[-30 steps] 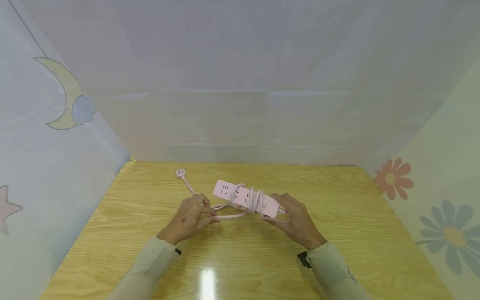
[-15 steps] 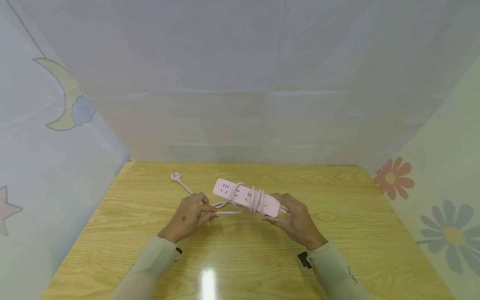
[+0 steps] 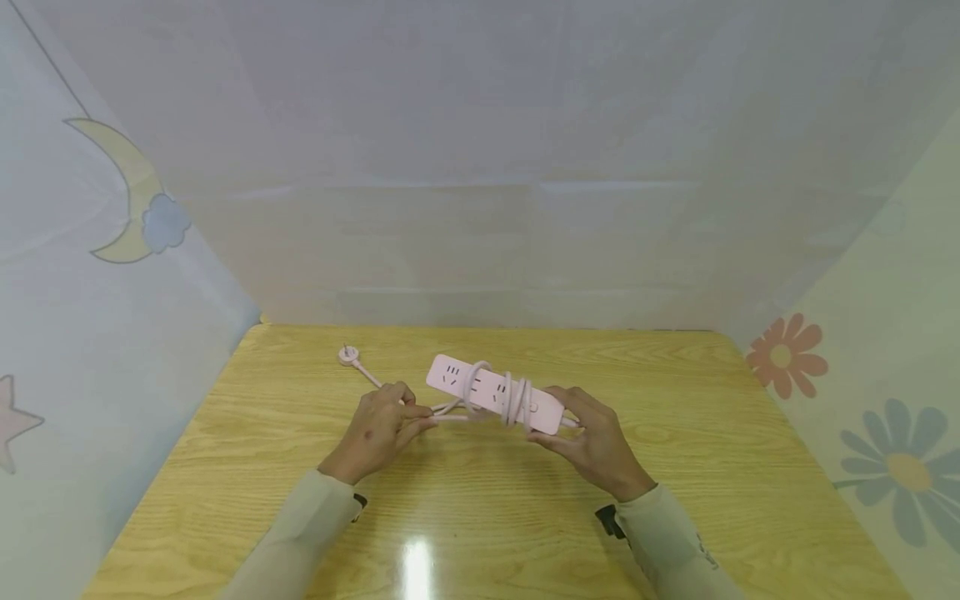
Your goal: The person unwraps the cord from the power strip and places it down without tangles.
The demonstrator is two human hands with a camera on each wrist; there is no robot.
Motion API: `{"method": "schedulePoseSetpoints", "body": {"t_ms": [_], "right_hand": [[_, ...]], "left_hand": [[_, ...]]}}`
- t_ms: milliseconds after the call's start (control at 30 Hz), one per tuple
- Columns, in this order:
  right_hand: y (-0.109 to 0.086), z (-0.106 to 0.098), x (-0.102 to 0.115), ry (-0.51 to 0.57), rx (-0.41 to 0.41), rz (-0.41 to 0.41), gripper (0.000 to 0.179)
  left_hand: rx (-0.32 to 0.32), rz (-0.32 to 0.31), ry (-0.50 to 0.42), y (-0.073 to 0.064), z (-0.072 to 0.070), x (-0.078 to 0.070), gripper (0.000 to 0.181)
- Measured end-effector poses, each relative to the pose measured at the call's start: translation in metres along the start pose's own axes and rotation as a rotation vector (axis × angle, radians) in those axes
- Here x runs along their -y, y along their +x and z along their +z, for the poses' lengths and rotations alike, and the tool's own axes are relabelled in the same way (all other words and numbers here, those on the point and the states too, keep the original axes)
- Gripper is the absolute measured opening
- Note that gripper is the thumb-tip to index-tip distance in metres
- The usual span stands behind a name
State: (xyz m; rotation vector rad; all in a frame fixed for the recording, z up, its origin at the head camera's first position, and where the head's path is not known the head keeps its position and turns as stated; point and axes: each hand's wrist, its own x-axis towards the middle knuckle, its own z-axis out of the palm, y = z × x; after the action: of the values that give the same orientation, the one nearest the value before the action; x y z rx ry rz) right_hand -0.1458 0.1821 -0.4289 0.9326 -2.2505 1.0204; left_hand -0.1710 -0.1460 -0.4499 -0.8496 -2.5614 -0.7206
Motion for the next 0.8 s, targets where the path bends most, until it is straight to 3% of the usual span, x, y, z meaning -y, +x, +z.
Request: {"method": "schedulePoseSetpoints", "body": {"t_ms": [100,300,533,800], "right_hand": [[-0.0007,-0.0002,-0.0005,0.010,0.008,0.025,0.063],[-0.0020,0.0005,-0.0024,0.013,-0.012,-0.002,0.064],[-0.0032,-0.0008,-0.0014,0.030,0.014,0.046,0.063],[-0.0042,0.0008,-0.0020,0.032,-0.018,0.005,0.067]], "left_hand": [[-0.004,0.001,0.012,0.0012,0.0004,0.0000,0.015],[-0.036,0.000,0.041,0.0034,0.0014,0.0001,0.015],[-0.037,-0.065,0.063,0.0048,0.0027,-0.0016,0.015],[-0.054,-0.097,0.072,0.0076,0.0024,-0.0048,0.015]]}}
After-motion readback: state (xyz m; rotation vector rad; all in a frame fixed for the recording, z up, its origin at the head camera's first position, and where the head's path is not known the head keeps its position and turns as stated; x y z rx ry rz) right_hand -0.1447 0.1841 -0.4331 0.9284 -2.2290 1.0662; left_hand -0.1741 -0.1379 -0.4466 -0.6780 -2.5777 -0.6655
